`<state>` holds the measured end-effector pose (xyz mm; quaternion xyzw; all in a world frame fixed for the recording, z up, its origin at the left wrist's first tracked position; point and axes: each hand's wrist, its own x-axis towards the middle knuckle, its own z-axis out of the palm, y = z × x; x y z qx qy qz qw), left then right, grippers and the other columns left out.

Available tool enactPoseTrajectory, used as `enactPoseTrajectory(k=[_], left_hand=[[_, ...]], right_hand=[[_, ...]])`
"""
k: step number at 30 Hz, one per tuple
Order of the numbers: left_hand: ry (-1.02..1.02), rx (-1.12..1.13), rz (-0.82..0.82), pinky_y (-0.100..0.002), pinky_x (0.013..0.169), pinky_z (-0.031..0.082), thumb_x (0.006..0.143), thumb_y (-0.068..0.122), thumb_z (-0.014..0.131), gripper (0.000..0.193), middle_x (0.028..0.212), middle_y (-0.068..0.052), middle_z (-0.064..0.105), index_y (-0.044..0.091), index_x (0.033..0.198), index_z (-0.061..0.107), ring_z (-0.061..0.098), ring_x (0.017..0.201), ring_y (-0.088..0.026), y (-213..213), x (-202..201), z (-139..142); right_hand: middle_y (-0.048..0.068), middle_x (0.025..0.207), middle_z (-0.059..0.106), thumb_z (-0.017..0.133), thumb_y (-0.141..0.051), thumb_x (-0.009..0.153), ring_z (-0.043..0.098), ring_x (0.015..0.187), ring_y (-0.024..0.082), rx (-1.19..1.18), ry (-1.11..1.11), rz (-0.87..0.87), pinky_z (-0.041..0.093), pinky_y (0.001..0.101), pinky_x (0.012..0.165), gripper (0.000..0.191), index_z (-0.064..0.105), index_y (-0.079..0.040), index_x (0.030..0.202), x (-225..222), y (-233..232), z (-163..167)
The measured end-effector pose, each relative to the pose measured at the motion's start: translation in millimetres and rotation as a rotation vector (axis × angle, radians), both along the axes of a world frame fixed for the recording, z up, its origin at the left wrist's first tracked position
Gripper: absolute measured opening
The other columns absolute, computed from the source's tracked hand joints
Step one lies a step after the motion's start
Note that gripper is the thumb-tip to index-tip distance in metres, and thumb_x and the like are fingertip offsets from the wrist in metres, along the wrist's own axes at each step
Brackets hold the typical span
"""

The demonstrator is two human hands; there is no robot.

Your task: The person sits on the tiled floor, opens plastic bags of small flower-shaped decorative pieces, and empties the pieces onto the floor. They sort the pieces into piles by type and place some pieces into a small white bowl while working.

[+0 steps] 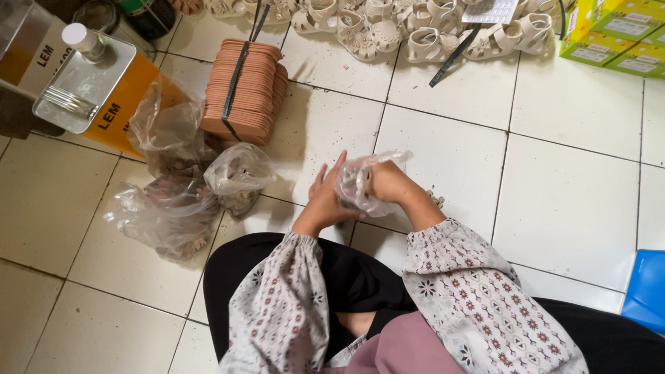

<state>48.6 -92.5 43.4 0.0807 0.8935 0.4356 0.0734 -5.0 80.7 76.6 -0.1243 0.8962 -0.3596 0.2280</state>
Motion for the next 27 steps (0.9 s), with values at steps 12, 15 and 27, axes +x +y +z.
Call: enactPoseTrajectory(k=[12,15,27], left_hand=[[0.007,0.202,0.157,-0.037,0.091,0.056,0.068,0.016,0.086,0.052,0.113,-0.015,0.072,0.005,0.116,0.069,0.071,0.104,-0.029,-14,-5,-15],[-0.018,0.183,0.229,-0.038,0.089,0.056,0.070,0.015,0.085,0.052,0.112,-0.016,0.074,0.004,0.118,0.068,0.073,0.104,-0.030,-29,-4,-11],[0.035,0.037,0.610,-0.045,0.088,0.054,0.075,0.020,0.082,0.049,0.106,-0.022,0.074,0.000,0.117,0.067,0.070,0.102,-0.039,-66,-4,-6]], right_hand=[[0.005,0.085,0.075,0.081,-0.009,0.084,0.067,0.075,0.011,-0.413,0.064,-0.091,0.055,0.0269,0.070,0.019,0.076,-0.001,0.100,13,43,101],[0.004,0.087,0.075,0.078,-0.007,0.088,0.068,0.078,0.009,-0.530,0.045,-0.112,0.057,0.0264,0.072,0.014,0.075,-0.001,0.100,21,68,108],[0.012,0.115,0.071,0.077,-0.010,0.084,0.070,0.102,0.031,0.226,0.133,-0.130,0.056,0.0417,0.090,0.028,0.075,-0.010,0.112,59,20,-56]])
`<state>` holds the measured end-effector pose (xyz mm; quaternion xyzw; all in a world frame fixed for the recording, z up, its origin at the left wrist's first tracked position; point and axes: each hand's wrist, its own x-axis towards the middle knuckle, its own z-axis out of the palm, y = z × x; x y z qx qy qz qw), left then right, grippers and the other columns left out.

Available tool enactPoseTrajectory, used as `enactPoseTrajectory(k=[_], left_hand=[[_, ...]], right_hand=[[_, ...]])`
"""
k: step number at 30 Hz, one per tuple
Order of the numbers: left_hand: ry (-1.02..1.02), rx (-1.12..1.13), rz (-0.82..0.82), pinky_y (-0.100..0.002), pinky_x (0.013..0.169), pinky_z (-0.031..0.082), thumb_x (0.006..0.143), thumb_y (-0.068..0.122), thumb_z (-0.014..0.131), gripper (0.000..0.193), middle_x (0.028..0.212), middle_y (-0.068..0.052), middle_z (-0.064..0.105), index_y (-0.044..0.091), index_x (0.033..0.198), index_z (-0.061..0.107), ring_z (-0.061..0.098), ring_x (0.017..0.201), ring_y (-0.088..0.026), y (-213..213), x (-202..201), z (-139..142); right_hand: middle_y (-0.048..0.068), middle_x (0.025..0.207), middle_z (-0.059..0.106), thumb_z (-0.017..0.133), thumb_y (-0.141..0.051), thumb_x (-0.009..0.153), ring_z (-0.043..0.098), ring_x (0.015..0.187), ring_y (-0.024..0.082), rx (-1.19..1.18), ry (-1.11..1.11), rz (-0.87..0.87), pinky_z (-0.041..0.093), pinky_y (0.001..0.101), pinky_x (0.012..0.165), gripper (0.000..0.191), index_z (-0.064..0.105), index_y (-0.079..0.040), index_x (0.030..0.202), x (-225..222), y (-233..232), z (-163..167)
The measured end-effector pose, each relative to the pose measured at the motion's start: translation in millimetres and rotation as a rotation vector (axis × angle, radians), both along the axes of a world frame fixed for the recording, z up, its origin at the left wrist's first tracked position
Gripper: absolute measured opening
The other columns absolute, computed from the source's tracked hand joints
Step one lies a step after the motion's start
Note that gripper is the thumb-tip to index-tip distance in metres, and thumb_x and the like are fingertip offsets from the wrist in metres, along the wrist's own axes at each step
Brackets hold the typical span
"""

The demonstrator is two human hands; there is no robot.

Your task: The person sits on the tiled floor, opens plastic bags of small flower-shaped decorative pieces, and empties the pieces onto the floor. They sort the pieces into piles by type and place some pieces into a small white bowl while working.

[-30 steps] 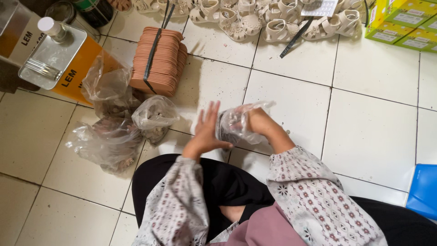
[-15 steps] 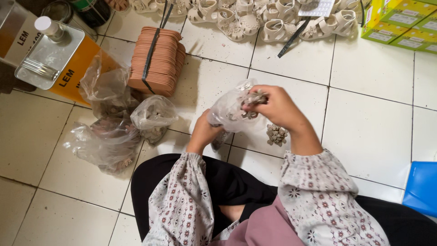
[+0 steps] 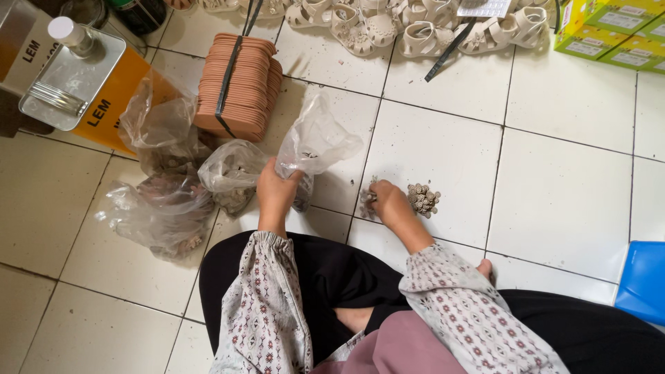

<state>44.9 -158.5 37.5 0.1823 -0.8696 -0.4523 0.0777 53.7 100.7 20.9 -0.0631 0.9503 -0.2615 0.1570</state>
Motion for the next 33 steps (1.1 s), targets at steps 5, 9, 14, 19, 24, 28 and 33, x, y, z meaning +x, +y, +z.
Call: enactPoseTrajectory(k=[5,9,14,19,24,28,33], left_hand=[[-0.023,0.015,-0.008,-0.044,0.086,0.054,0.075,0.020,0.082,0.046,0.104,-0.021,0.074,0.002,0.114,0.067,0.070,0.101,-0.039,1,0,9],[-0.034,0.024,-0.038,-0.042,0.085,0.054,0.076,0.021,0.083,0.044,0.104,-0.019,0.075,0.003,0.113,0.067,0.072,0.099,-0.035,-1,1,20],[0.026,0.082,-0.009,-0.036,0.077,0.055,0.080,0.020,0.080,0.037,0.101,-0.014,0.076,0.004,0.110,0.067,0.074,0.086,-0.026,-4,5,29],[0.129,0.143,0.036,-0.035,0.074,0.054,0.096,0.016,0.071,0.018,0.098,-0.011,0.076,0.005,0.110,0.066,0.071,0.083,-0.022,-22,1,26],[0.138,0.731,0.167,-0.032,0.069,0.062,0.102,0.013,0.055,0.022,0.113,-0.006,0.068,0.011,0.123,0.060,0.070,0.090,-0.016,-63,-13,19],[0.293,0.693,0.421,-0.034,0.068,0.064,0.099,0.006,0.053,0.026,0.117,-0.009,0.064,0.007,0.125,0.052,0.067,0.091,-0.018,-83,-16,9],[0.525,0.846,0.595,-0.036,0.083,0.062,0.101,0.006,0.053,0.037,0.120,-0.015,0.061,0.006,0.136,0.045,0.068,0.103,-0.026,-91,-8,13]], right_hand=[[0.010,0.122,0.065,0.083,-0.025,0.081,0.065,0.108,0.034,0.147,0.006,0.096,0.053,0.0450,0.093,0.047,0.067,-0.016,0.125,-2,0,6],[0.010,0.131,0.062,0.086,-0.026,0.072,0.063,0.114,0.034,0.049,-0.020,0.063,0.052,0.0439,0.099,0.075,0.057,-0.018,0.140,-3,11,18],[0.019,0.152,0.040,0.091,-0.025,0.066,0.040,0.137,0.039,0.059,0.038,0.179,0.038,0.0473,0.113,0.101,0.040,-0.013,0.153,4,14,11],[0.013,0.156,0.038,0.088,-0.037,0.074,0.035,0.141,0.037,-0.004,0.066,-0.003,0.035,0.0487,0.113,0.087,0.046,-0.014,0.146,13,22,6],[0.012,0.150,0.048,0.079,-0.031,0.083,0.044,0.136,0.034,-0.076,0.146,-0.028,0.041,0.0453,0.112,0.066,0.055,-0.013,0.141,20,39,0],[0.013,0.142,0.054,0.078,-0.029,0.086,0.051,0.132,0.033,-0.172,0.213,0.025,0.042,0.0454,0.110,0.057,0.059,-0.010,0.136,25,34,-2],[0.009,0.138,0.060,0.072,-0.021,0.089,0.063,0.113,0.026,-0.340,0.103,0.006,0.054,0.0377,0.094,0.048,0.060,-0.014,0.135,40,-8,18]])
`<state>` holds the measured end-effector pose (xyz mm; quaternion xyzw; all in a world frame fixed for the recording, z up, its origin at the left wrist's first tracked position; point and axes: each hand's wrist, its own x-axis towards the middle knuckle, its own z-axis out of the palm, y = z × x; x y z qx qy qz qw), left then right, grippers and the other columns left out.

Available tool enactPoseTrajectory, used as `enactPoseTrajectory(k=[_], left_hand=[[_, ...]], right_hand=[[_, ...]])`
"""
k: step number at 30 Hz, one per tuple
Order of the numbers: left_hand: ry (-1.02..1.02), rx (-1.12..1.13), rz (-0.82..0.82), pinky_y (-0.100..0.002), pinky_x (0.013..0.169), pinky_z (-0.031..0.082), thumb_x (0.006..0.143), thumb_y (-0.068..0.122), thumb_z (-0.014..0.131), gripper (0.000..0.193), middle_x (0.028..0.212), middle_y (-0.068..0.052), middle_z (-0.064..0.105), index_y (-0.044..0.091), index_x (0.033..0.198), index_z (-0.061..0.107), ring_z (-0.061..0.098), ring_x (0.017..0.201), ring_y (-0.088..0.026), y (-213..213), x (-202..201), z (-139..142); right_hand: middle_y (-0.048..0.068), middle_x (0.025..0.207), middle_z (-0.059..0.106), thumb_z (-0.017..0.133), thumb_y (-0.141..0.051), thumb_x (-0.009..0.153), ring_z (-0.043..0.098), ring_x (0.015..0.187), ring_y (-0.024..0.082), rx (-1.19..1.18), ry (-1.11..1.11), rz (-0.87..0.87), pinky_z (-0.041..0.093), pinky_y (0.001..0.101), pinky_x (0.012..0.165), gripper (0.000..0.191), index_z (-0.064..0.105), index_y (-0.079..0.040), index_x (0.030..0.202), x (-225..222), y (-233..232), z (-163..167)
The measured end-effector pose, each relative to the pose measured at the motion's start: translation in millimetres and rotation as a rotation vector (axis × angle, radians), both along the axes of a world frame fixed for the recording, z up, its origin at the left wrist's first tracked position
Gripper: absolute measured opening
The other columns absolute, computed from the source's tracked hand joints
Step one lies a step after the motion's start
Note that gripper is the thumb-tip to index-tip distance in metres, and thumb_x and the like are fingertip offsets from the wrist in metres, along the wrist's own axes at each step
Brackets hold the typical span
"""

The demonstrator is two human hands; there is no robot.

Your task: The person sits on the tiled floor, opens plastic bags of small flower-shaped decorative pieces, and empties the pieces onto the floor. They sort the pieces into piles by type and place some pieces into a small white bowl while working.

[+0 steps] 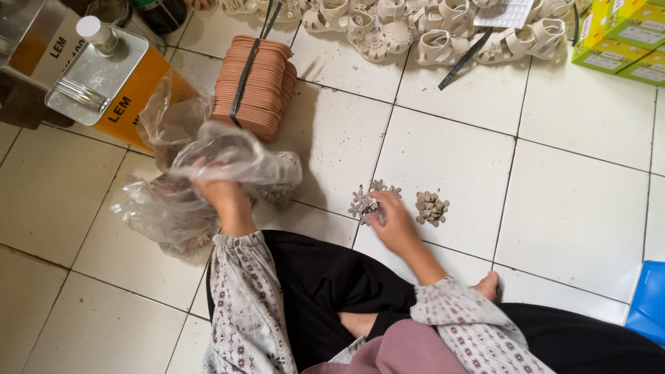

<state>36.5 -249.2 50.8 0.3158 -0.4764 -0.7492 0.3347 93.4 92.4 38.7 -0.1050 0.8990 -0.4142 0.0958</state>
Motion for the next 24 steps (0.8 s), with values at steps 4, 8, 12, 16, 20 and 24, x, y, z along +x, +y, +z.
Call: enactPoseTrajectory(k=[4,8,12,16,20,24], left_hand=[[0.155,-0.047,0.213,-0.037,0.095,0.061,0.099,0.003,0.056,0.045,0.131,-0.011,0.048,0.010,0.135,0.030,0.061,0.116,-0.026,15,12,13],[0.171,-0.332,-0.060,-0.043,0.113,0.046,0.103,0.016,0.045,0.047,0.146,-0.016,0.044,0.010,0.148,0.036,0.050,0.134,-0.029,44,35,14],[0.100,-0.380,-0.543,-0.044,0.122,0.027,0.109,0.040,0.038,0.057,0.163,-0.014,0.031,0.011,0.157,0.027,0.031,0.151,-0.029,54,33,15],[0.114,-0.197,-0.345,-0.047,0.114,0.039,0.106,0.043,0.034,0.057,0.155,-0.014,0.038,0.013,0.153,0.027,0.040,0.144,-0.031,46,30,22],[0.124,-0.583,0.162,-0.042,0.125,0.040,0.114,0.027,0.041,0.042,0.152,-0.017,0.047,0.006,0.150,0.040,0.047,0.144,-0.031,44,36,23],[0.087,-1.209,0.003,-0.035,0.112,0.051,0.103,0.008,0.053,0.020,0.126,-0.004,0.065,0.012,0.116,0.067,0.060,0.125,-0.019,63,43,16]], right_hand=[[0.011,0.139,0.057,0.074,-0.011,0.085,0.064,0.110,0.022,-0.193,-0.058,0.157,0.058,0.0321,0.086,0.062,0.051,-0.015,0.143,0,-58,23],[0.011,0.150,0.041,0.079,-0.008,0.081,0.061,0.117,0.025,-0.477,-0.143,0.196,0.059,0.0370,0.092,0.086,0.032,-0.015,0.152,-25,-118,41],[0.017,0.129,0.069,0.066,-0.006,0.099,0.070,0.118,0.031,-0.284,0.039,0.107,0.056,0.0399,0.099,0.031,0.062,-0.007,0.130,-51,-155,60],[0.025,0.137,0.056,0.062,0.004,0.088,0.064,0.109,0.042,-0.155,0.255,-0.164,0.052,0.0440,0.096,0.024,0.064,0.005,0.112,-50,-169,66],[0.020,0.125,0.061,0.059,0.008,0.087,0.062,0.117,0.038,-0.294,0.254,0.044,0.051,0.0421,0.100,0.035,0.068,-0.001,0.120,-47,-172,59],[0.012,0.156,0.039,0.047,0.011,0.086,0.060,0.115,0.033,-0.671,-0.118,0.173,0.052,0.0383,0.097,0.062,0.047,-0.011,0.145,-53,-162,53]])
